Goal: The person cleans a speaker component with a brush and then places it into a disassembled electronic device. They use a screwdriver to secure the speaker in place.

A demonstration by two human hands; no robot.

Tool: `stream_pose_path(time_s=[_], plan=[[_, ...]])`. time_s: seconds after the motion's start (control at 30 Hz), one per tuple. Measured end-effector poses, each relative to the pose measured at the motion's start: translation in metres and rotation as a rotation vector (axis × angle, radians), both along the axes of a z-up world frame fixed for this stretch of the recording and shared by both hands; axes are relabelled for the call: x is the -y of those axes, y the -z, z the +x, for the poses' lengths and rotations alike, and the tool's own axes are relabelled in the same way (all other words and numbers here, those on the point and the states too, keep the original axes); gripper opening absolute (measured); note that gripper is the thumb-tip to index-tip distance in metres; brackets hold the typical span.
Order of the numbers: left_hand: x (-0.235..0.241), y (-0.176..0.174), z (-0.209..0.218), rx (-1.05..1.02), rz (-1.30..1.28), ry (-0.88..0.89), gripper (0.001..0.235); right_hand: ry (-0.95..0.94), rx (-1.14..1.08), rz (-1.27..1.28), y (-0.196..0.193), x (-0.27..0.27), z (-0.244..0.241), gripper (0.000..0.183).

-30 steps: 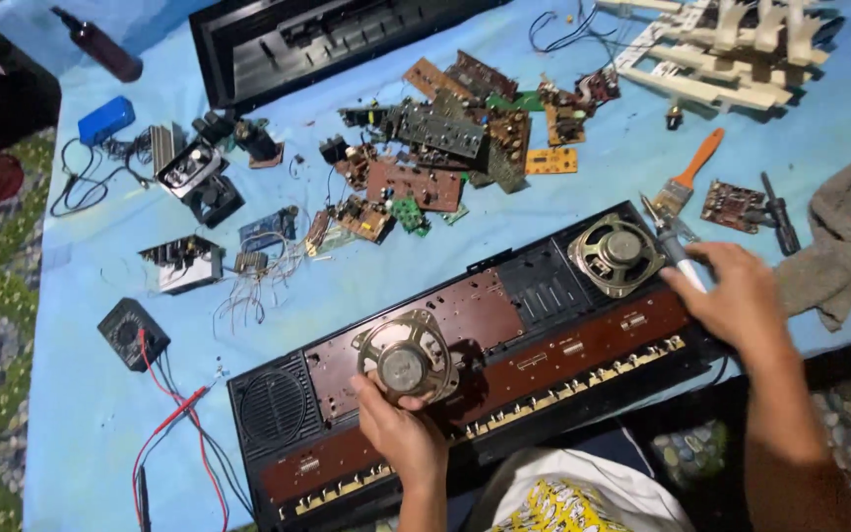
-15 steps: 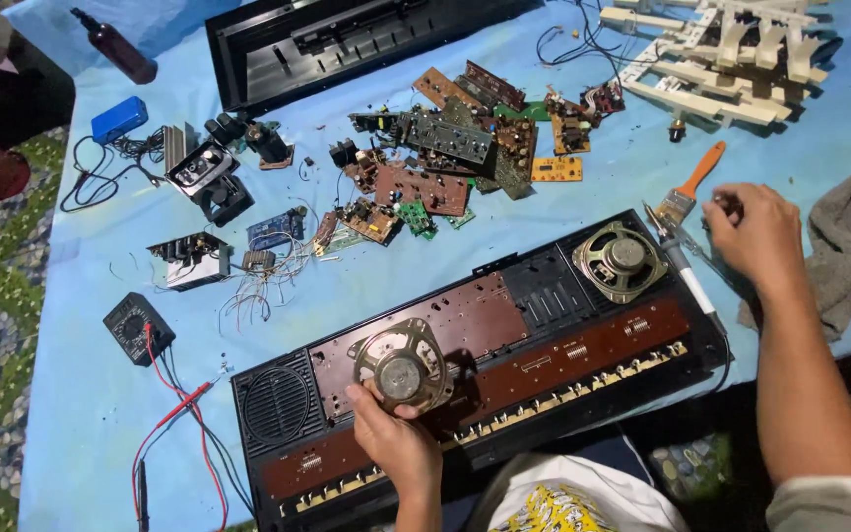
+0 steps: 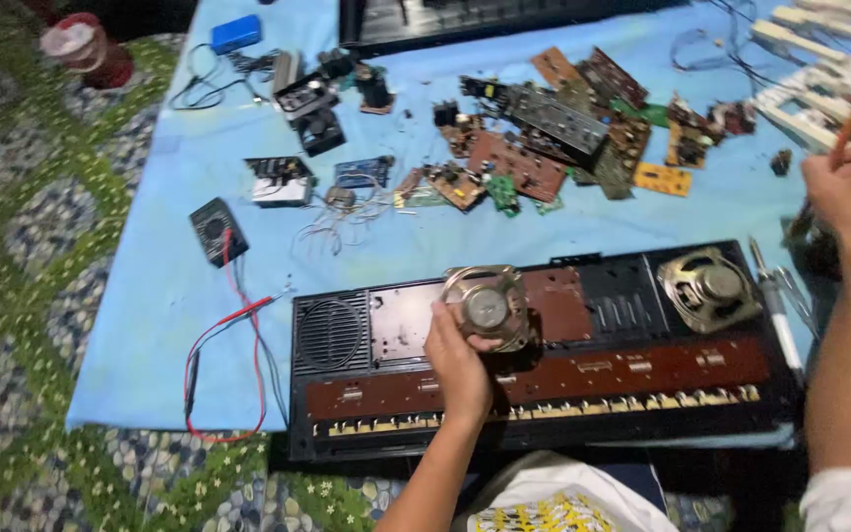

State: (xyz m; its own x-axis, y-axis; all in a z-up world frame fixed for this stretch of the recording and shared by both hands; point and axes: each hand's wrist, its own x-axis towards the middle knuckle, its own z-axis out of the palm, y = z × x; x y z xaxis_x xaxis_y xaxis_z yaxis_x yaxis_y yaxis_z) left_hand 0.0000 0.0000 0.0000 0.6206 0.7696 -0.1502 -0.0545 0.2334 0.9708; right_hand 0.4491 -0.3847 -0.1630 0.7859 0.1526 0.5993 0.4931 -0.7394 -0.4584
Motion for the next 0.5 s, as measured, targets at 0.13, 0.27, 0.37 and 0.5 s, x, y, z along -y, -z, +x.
stream_pose_path(time_s=[0.13,0.27,0.37,0.5], plan=[[-0.003,-0.015,0.016,-0.053,0.026,0.04,0.063,-0.287,0.12,0.089,-0.106,-0.091,-0.097,0.009],[-0.002,-0.01,0.037,-0.024,0.082,0.074,0.051,-0.594,-0.245,0.369,-0.224,-0.183,-0.228,0.004],[-0.011,-0.016,0.049,-0.097,0.2,0.078,0.053,-0.78,-0.466,0.43,-0.231,-0.227,-0.269,0.008],[-0.044,0.011,0.079,0.012,0.233,0.057,0.045,-0.725,-0.294,0.373,-0.232,-0.26,-0.259,0.01]])
